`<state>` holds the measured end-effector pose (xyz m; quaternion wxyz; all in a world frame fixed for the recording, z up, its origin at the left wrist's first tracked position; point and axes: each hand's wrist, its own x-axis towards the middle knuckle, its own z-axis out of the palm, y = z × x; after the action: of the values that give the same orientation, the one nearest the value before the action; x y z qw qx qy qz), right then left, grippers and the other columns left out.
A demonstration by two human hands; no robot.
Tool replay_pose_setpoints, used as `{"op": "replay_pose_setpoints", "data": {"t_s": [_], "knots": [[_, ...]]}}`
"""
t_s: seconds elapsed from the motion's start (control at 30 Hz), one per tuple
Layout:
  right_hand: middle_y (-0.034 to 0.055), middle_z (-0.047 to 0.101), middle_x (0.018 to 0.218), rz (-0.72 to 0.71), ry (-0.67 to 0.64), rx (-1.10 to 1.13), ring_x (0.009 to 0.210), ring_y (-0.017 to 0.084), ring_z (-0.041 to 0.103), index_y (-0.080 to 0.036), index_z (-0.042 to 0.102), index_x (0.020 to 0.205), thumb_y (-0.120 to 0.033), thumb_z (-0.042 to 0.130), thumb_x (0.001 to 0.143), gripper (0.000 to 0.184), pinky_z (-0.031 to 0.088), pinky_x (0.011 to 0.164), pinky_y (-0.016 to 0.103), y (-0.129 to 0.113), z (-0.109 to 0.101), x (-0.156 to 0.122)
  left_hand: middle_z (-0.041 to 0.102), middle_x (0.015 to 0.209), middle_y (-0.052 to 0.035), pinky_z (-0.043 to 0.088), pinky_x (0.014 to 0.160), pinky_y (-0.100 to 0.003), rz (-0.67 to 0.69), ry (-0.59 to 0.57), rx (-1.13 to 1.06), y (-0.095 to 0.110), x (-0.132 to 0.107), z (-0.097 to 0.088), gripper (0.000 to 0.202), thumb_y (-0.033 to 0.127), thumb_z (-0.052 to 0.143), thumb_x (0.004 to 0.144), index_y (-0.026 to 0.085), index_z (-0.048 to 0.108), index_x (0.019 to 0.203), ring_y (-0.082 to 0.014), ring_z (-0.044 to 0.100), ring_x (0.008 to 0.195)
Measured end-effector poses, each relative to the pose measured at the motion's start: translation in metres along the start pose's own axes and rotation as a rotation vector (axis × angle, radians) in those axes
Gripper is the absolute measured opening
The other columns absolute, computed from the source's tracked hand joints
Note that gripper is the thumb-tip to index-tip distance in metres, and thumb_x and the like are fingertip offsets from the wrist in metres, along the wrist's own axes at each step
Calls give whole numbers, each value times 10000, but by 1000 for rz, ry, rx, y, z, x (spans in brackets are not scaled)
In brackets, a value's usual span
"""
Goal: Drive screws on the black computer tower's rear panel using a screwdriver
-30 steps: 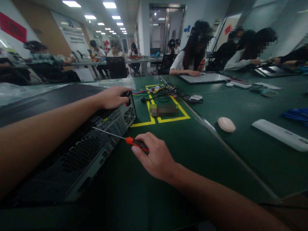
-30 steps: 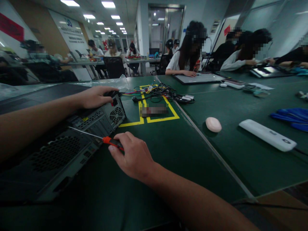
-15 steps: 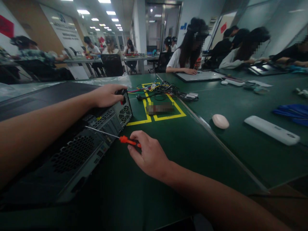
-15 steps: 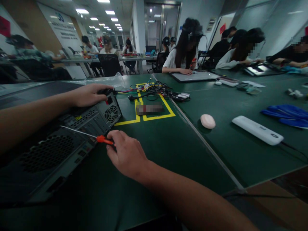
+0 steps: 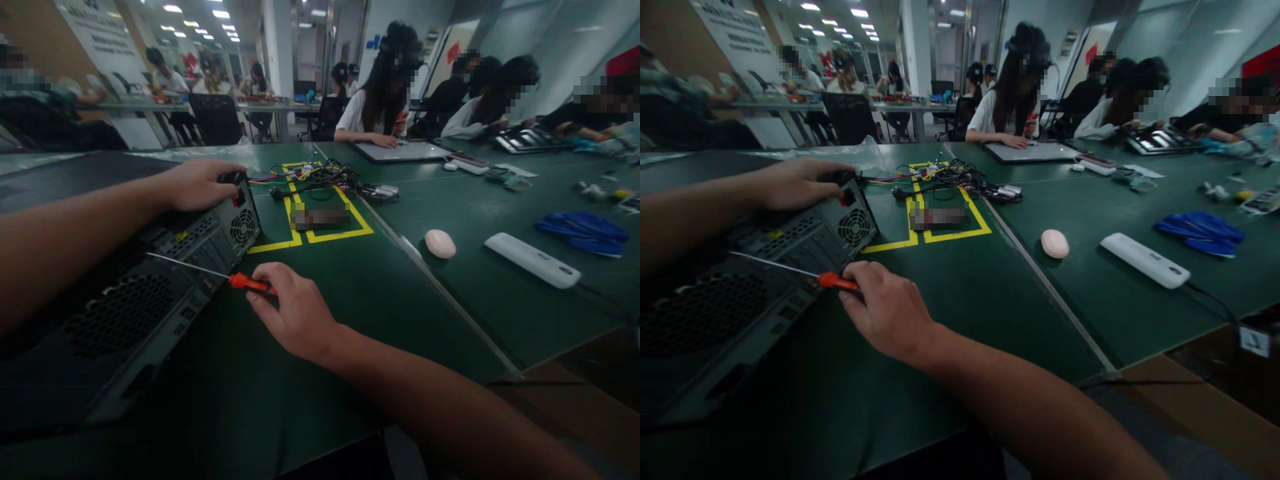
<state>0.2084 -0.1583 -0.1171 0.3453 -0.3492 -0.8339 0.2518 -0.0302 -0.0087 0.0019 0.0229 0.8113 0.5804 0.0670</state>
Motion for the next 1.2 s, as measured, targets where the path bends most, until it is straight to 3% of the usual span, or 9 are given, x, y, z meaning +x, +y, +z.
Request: {"op": "replay_pose_setpoints", "data": {"t_s": [0.13,0.27,0.37,0.73,1.03,1.2], "knots": [[65,719,1157,-9,33,6,982,231,689,-237,596,1225,-295,601,1093,145,517,847,380,3,2,-1,694,1536,-173,467,1232,-502,-3,9,-14,1,3,1,820,472,470,901,80,562,1615,-359,643,1351],[73,718,1153,-18,39,4,982,239,686,-230,601,1237,-304,590,1093,162,506,834,386,4,2,-1,745,1498,-106,522,1187,-520,-8,45,-46,-10,10,5,806,505,554,822,241,642,1578,-378,686,1327],[72,716,1156,-26,43,9,996,236,682,-230,604,1228,-305,591,1089,159,504,845,388,5,2,-1,768,1469,-75,530,1179,-522,1,54,-56,-16,12,7,798,521,569,813,296,647,1574,-375,689,1319],[64,711,1113,-15,40,28,937,216,664,-224,622,1218,-313,596,1087,160,492,820,374,3,1,-2,760,1472,-106,539,1151,-549,-4,55,-49,-13,11,7,804,522,561,815,270,648,1574,-388,697,1303],[54,715,1086,2,51,40,915,208,666,-224,652,1206,-348,612,1091,173,517,836,369,2,-1,-2,752,1478,-79,510,1200,-501,-1,61,-21,-11,11,6,777,532,540,828,293,663,1557,-367,674,1362],[68,713,1073,-17,57,42,913,205,669,-200,673,1206,-379,550,1136,228,504,809,361,1,-2,-1,752,1480,-92,534,1167,-504,-17,51,-15,-11,11,6,796,532,534,831,274,644,1577,-377,703,1297]]}}
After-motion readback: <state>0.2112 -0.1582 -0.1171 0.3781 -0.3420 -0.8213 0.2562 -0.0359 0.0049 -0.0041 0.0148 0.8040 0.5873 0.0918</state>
